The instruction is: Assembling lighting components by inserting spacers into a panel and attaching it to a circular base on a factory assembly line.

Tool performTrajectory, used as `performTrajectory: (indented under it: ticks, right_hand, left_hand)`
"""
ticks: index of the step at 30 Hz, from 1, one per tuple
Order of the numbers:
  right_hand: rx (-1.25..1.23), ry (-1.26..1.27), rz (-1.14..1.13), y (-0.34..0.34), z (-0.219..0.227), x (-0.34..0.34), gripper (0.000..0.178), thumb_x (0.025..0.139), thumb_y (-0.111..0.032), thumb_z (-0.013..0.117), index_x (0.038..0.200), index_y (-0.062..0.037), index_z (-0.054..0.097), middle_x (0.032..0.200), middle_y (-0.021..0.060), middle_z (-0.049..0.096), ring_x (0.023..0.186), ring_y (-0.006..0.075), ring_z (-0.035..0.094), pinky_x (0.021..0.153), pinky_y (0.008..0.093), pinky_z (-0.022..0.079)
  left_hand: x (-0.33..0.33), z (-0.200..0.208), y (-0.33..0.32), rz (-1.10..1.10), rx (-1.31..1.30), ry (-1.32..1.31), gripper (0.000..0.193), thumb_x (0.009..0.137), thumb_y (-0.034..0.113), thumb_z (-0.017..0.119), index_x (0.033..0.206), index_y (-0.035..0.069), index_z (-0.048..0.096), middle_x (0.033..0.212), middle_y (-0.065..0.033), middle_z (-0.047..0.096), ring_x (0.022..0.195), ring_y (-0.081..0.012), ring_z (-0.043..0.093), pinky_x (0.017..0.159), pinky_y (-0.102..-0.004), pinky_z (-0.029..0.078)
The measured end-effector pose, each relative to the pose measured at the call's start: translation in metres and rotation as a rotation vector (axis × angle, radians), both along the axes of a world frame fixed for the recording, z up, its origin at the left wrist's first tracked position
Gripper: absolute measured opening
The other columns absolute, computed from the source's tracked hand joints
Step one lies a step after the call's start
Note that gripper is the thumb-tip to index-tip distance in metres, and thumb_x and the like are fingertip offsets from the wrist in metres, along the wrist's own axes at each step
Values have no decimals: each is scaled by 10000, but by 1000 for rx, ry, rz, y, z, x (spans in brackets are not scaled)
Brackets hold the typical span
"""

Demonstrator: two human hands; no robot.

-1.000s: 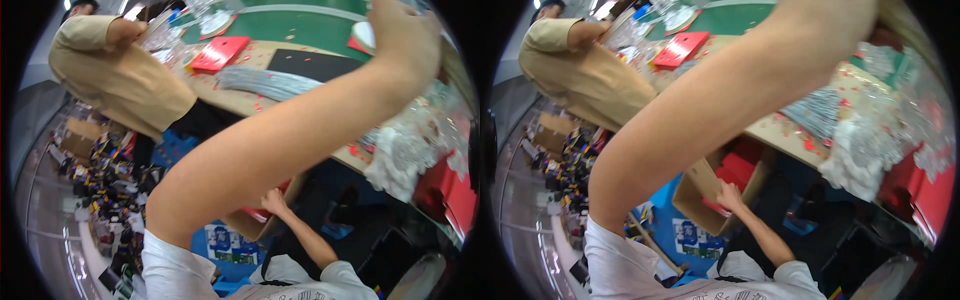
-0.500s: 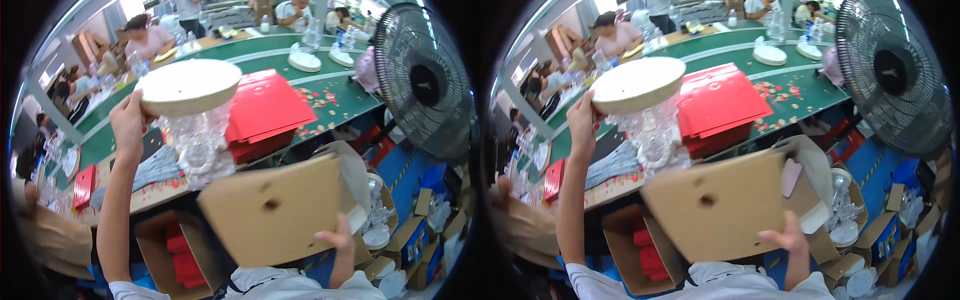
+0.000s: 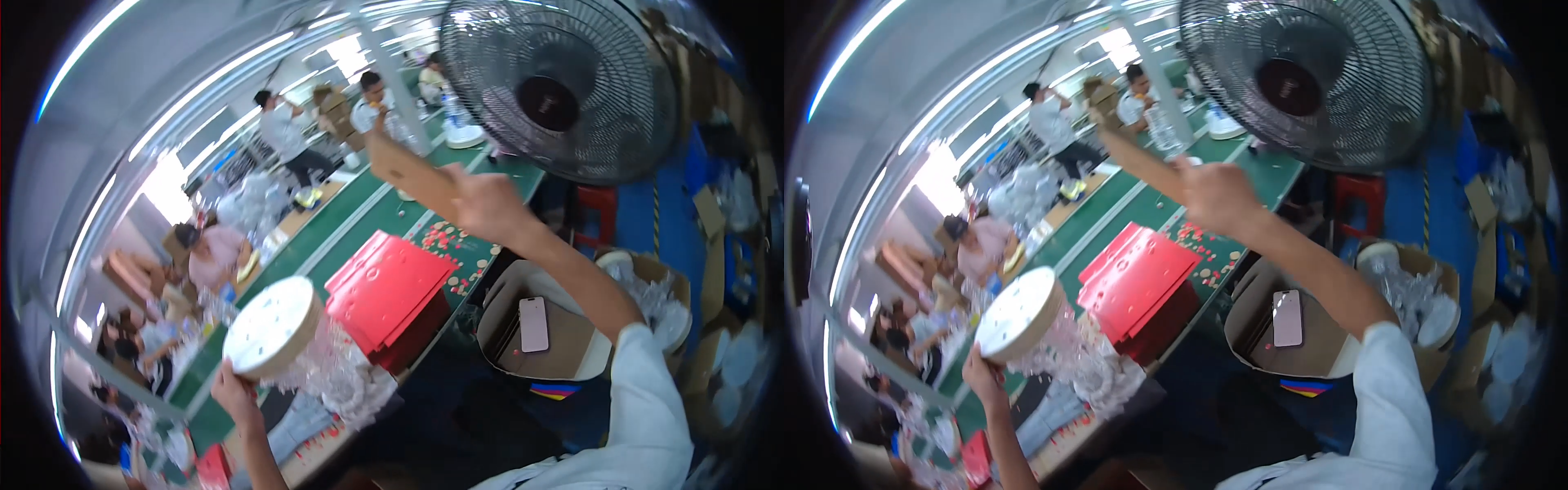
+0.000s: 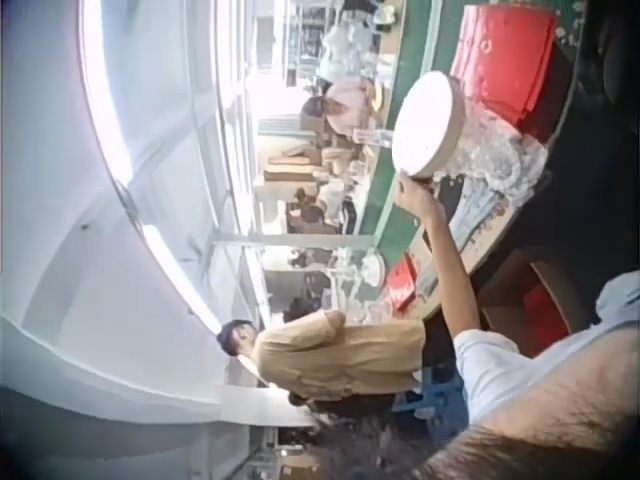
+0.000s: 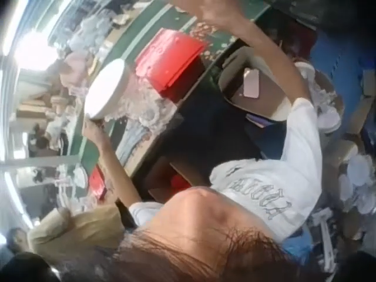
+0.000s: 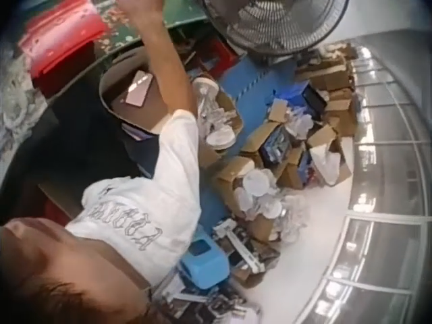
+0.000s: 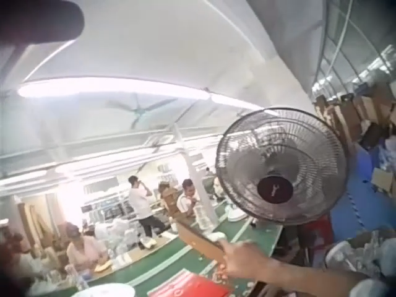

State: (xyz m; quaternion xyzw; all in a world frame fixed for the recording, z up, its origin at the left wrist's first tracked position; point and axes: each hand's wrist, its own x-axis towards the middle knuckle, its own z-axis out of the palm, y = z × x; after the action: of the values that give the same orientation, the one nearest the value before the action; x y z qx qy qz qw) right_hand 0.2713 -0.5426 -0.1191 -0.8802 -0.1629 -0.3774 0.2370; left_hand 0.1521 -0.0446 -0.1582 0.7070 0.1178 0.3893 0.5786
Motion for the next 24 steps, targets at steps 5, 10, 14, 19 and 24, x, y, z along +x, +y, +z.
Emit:
performTrajectory:
  ticks: [5,10,14,19,24]
  right_hand:
    - [-365,99,-166,56,-72,140,489,750,-168,748,1172,-20,550,797,157,712,747,353,730,645,444,587]
    - [-612,292,-480,32,-185,195,709,702,-244,822,1292,9,519,786,89,714,762,253,737,604,386,588]
    - [-683,265,-253,56,-238,212,351,818,-223,658,1106,-27,616,780,100,679,679,292,701,500,419,537]
    - [-742,120,-367,46,-303,191,452,900,-212,529,1311,-32,574,1152,225,637,962,356,650,562,393,566]
    - [-206,594,-203,53,-265,157,747,823,-515,725,1395,-67,553,1438,154,514,1260,407,476,982,478,508]
  left_hand:
    - [-42,12,-5,102,-68,-14,367,1028,325,546,872,15,667,565,0,544,382,-65,419,352,-222,289]
    - [-6,-3,10,3,-7,38,345,1021,336,553,876,41,657,608,6,593,418,-54,475,350,-214,294]
    - [-37,-8,15,211,240,-151,470,1021,363,499,1231,-34,638,1152,-181,694,958,-279,714,670,-348,578]
    - [-38,1,26,225,382,248,405,1010,262,535,1093,-101,695,1011,-209,727,859,-272,683,729,-375,539]
    - [-30,22,-15,324,-119,366,317,988,183,575,1095,-92,690,1032,-218,724,887,-301,691,796,-382,550]
